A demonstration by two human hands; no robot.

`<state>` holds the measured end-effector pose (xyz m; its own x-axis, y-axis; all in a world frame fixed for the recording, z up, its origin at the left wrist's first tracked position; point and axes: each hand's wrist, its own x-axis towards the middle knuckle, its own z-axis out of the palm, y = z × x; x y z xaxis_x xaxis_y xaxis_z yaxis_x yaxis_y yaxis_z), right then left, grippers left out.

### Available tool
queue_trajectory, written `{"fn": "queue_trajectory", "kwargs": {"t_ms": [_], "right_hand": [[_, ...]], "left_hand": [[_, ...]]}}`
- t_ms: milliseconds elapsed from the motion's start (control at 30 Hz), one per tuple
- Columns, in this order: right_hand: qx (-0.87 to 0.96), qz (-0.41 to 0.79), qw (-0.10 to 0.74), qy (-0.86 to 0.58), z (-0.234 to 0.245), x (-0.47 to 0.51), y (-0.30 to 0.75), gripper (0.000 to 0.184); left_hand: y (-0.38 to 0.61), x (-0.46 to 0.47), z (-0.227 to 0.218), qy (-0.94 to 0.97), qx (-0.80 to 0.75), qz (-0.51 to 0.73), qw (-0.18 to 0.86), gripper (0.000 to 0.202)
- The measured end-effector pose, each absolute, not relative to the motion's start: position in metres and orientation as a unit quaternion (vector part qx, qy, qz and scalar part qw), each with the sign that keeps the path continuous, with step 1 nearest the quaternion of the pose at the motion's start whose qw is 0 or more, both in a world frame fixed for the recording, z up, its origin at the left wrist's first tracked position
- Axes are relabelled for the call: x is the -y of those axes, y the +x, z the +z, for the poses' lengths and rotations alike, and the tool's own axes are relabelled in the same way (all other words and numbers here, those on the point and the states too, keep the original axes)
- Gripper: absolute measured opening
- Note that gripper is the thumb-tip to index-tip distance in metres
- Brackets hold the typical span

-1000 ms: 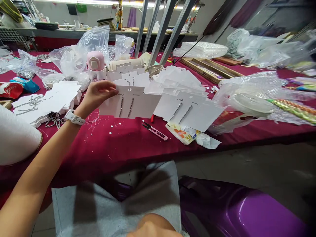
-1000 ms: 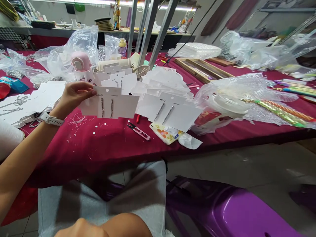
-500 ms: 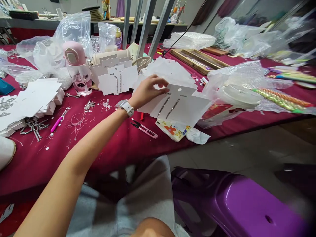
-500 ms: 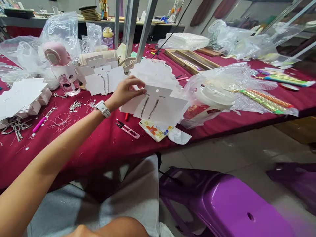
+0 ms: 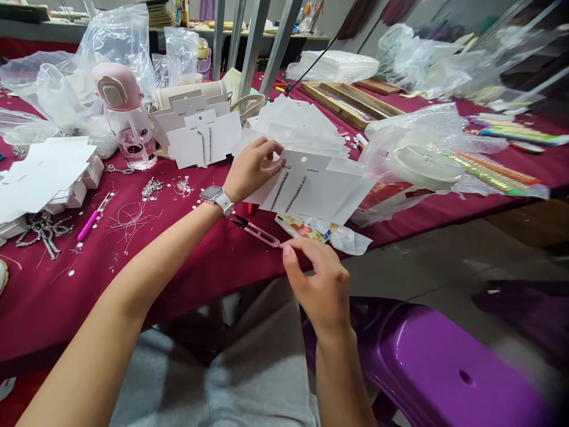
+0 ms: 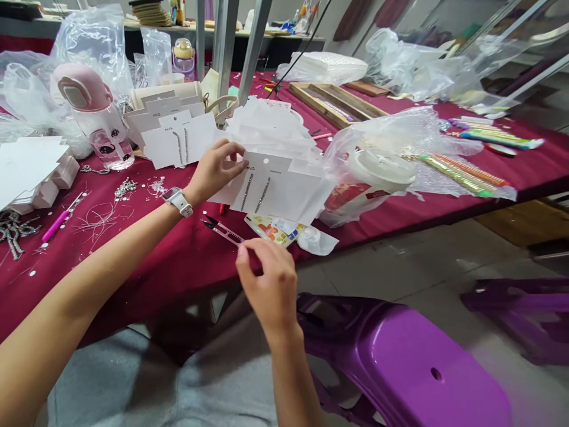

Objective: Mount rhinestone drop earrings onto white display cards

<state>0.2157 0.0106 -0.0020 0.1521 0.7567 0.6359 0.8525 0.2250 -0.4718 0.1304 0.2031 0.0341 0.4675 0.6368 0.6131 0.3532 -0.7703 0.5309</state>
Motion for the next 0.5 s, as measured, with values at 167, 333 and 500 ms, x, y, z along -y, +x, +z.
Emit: {"fn": "queue_trajectory", "kwargs": {"t_ms": [167,333,500], "right_hand": [[0.625,-0.130,0.419,-0.646,-0.040,-0.026,0.245,0.016],[0.644,-0.150,0.471,-0.584,-0.029,-0.021,0.218,0.013],[0.810,0.079,0.464,-0.349,0.016,-0.006,0.162,0.025]], "left_hand": [[0.127,-0.198,0.035,0.860,-0.316,0.393,0.074,0.031],[0.075,-0.182,0.053,0.875,-0.347,0.337,0.021,0.036],[-0.030,-0.148,0.054,0.866,-0.430,0.241,-0.084,0.029]]}}
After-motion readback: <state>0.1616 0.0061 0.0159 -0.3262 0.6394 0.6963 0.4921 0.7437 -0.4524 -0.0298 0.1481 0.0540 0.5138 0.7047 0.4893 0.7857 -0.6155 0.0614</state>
